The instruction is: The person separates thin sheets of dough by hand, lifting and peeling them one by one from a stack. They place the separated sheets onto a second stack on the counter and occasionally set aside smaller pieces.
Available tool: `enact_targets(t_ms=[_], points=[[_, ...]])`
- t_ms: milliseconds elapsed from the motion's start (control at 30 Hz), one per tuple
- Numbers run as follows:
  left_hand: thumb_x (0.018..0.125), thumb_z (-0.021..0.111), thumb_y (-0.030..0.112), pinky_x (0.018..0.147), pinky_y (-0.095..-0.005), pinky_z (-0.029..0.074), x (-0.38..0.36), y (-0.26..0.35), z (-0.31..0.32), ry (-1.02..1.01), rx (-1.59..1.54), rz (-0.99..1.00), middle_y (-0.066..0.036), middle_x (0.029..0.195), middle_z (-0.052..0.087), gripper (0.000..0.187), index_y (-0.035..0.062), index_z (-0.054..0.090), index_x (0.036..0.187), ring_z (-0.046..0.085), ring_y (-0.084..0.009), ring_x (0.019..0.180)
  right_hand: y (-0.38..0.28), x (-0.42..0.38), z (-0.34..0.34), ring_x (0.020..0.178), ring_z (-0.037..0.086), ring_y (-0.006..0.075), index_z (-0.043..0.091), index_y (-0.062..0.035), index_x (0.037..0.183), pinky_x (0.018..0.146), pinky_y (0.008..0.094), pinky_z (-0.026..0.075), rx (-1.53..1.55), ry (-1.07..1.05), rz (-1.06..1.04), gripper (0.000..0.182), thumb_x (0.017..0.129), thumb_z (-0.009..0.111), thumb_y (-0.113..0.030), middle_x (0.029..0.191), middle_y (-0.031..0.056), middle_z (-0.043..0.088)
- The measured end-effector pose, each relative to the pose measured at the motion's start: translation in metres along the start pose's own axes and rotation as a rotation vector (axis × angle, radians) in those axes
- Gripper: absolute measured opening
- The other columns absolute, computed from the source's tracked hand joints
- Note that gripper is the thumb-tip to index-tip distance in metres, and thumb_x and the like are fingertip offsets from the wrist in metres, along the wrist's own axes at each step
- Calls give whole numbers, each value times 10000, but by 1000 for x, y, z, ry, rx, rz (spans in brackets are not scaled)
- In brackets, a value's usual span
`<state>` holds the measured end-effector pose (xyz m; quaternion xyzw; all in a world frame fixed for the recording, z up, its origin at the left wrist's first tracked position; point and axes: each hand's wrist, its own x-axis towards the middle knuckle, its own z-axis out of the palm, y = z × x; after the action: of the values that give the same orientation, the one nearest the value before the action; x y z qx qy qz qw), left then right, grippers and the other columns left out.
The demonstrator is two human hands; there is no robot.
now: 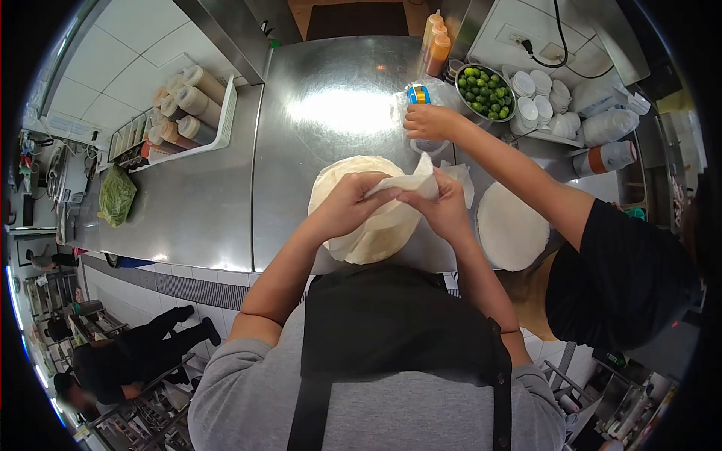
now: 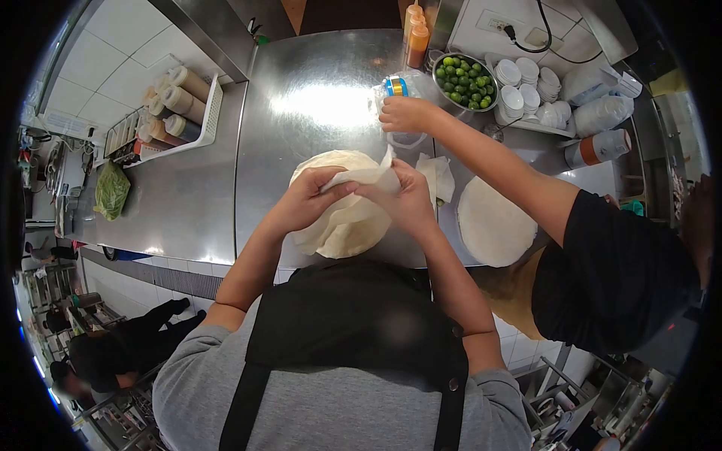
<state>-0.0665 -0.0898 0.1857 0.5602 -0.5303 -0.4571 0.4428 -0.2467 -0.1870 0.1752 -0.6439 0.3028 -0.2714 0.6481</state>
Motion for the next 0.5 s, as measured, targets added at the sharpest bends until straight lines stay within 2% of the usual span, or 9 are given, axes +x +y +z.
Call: enact_targets(t_ms=[33,100,167,233,300,333,400,433,500], points=[[980,631,168,735,-281,486,-2,-1,-7,21,47,30,-52,877,685,215,-25,699,1048,581,-90,800,3,1,-3,853,623,102,704,13,780,738,250,507,1,-2,-3,128,820,789,-74,991,28,633],[977,624,166,689,-285,488,-7,-1,-21,43,93,60,-70,826,685,219,-25,704,1049,585,-96,746,19,3,-14,839,617,90,765,3,890,723,224,486,-17,-94,-116,85,843,764,-68,978,24,650],[972,624,146,667,-295,502,-11,5,-35,251,-166,-155,-69,791,688,207,-34,697,1044,608,-95,741,30,4,-21,838,616,92,764,6,876,725,220,479,-2,-26,-63,71,849,754,-59,964,33,659],[956,641,135,639,-294,504,-14,-2,-41,301,-170,-126,-70,771,696,197,-36,694,1040,614,-81,742,28,4,-19,838,616,94,763,9,862,727,217,472,11,40,-11,62,854,744,-49,950,41,668],[917,714,166,671,-265,506,-16,-5,-42,218,93,-142,-14,837,706,215,-10,712,1040,642,-81,761,24,0,-8,836,624,113,763,12,873,750,234,480,21,86,-160,74,857,742,-57,929,59,680],[917,714,166,671,-265,506,-16,-3,-39,217,91,-144,-14,837,706,215,-10,712,1040,642,-81,761,21,-3,-3,836,624,113,763,12,873,750,234,480,20,86,-158,74,857,742,-57,929,59,680],[817,808,197,691,-301,517,-13,10,-27,147,466,66,-68,844,706,330,-20,698,1040,672,-164,763,15,-8,4,877,624,126,743,45,881,740,236,475,-77,-36,-198,75,886,696,-14,992,104,673],[817,808,197,691,-301,517,-11,16,-21,147,466,68,-68,844,706,330,-20,698,1040,672,-164,763,12,-10,9,877,624,126,743,45,881,740,236,475,-78,-35,-200,75,886,696,-14,992,104,673],[732,860,193,710,-338,524,-6,24,-11,175,521,29,-114,860,695,411,-21,694,1041,672,-235,754,5,-12,17,897,624,128,749,39,900,741,243,480,-168,-75,-185,79,891,680,1,1022,108,680]])
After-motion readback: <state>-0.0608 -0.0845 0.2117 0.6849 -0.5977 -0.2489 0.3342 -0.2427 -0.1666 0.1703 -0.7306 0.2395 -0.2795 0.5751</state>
